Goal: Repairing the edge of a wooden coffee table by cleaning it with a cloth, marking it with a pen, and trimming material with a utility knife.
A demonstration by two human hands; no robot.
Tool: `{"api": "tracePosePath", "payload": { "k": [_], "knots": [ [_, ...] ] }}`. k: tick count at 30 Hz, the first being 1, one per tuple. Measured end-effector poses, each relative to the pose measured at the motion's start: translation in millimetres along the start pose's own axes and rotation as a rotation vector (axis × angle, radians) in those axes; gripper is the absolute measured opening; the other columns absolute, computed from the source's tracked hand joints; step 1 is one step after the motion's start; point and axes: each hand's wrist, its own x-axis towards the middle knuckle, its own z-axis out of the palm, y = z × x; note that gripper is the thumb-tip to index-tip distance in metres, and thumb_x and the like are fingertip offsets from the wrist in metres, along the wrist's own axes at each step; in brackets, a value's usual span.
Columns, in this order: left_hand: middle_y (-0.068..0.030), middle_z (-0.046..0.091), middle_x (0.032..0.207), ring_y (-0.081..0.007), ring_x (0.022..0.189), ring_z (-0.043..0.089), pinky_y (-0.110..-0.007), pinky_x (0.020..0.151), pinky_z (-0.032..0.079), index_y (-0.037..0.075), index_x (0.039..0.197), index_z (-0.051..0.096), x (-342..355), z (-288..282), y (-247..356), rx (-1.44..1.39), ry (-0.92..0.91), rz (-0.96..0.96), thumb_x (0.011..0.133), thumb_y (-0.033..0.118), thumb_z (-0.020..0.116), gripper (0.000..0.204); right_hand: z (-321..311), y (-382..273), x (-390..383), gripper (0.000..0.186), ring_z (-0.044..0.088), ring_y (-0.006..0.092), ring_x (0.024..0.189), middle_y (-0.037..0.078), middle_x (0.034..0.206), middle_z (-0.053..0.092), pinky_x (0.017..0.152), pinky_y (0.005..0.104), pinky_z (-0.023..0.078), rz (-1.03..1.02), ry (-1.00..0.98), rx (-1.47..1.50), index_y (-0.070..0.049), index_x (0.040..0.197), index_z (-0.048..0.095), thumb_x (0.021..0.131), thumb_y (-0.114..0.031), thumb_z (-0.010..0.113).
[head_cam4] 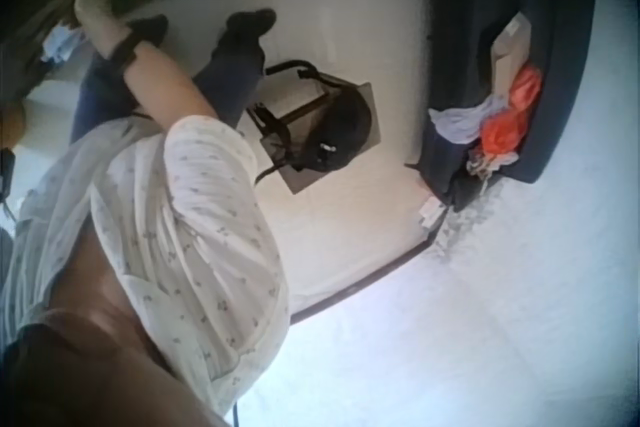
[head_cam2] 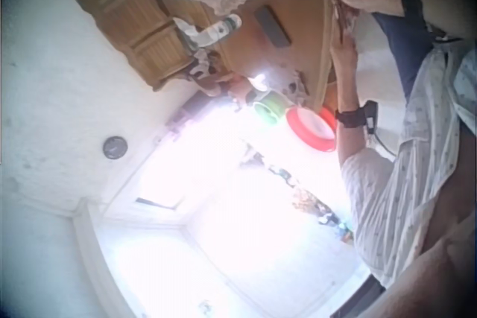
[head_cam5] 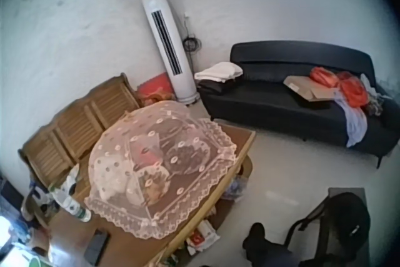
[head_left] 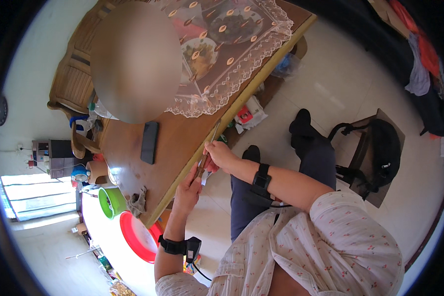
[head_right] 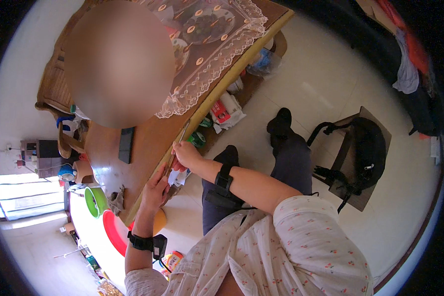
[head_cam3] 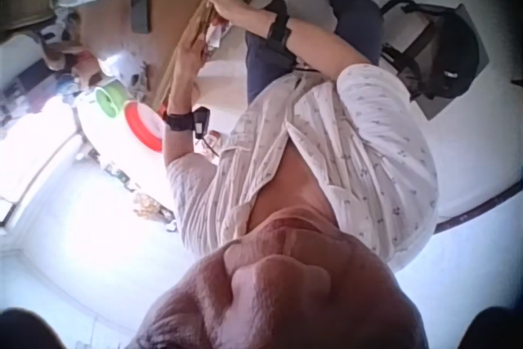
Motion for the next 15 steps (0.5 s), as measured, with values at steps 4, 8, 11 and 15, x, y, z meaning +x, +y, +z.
{"api": "tracePosePath", "payload": {
  "k": [4, 8, 11, 15],
  "knots": [
    [0.0019, 0.046, 0.066, -0.0066, 0.057, 0.041, -0.021, 0.051, 0.035, 0.007, 0.134, 0.038, 17, 9, 21, 0.090, -0.005, 0.037, 0.090, 0.015, 0.045, 0.046, -16, -15, 7, 0.036, 0.050, 0.0173, 0.037, 0.013, 0.057, 0.057, 0.031, 0.0288, 0.040, -0.047, 0.024, 0.004, -0.004, 0.083, 0.047, 0.094, -0.034, 0.031],
    [-0.0005, 0.050, 0.072, -0.0087, 0.064, 0.045, -0.023, 0.058, 0.039, 0.004, 0.134, 0.038, 20, 15, 26, 0.140, -0.018, 0.122, 0.088, 0.013, 0.046, 0.047, -24, -19, 9, 0.035, 0.052, 0.0188, 0.038, 0.013, 0.056, 0.055, 0.031, 0.0297, 0.040, -0.042, 0.033, 0.051, -0.004, 0.083, 0.047, 0.094, -0.034, 0.032],
    [-0.0007, 0.051, 0.073, -0.0088, 0.063, 0.045, -0.023, 0.056, 0.039, 0.002, 0.133, 0.038, 6, 14, 19, 0.206, 0.024, 0.119, 0.088, 0.012, 0.045, 0.046, -21, -16, 6, 0.036, 0.054, 0.0197, 0.039, 0.014, 0.056, 0.055, 0.031, 0.0302, 0.041, 0.017, -0.011, 0.023, -0.004, 0.084, 0.047, 0.094, -0.035, 0.032],
    [-0.0002, 0.051, 0.074, -0.0087, 0.062, 0.045, -0.023, 0.056, 0.039, 0.003, 0.133, 0.038, 22, 13, 26, 0.195, -0.003, 0.099, 0.088, 0.012, 0.045, 0.047, -31, -29, 10, 0.037, 0.055, 0.0205, 0.040, 0.014, 0.059, 0.056, 0.032, 0.0303, 0.043, 0.027, -0.021, 0.031, -0.005, 0.086, 0.047, 0.095, -0.037, 0.031]
  ]
}}
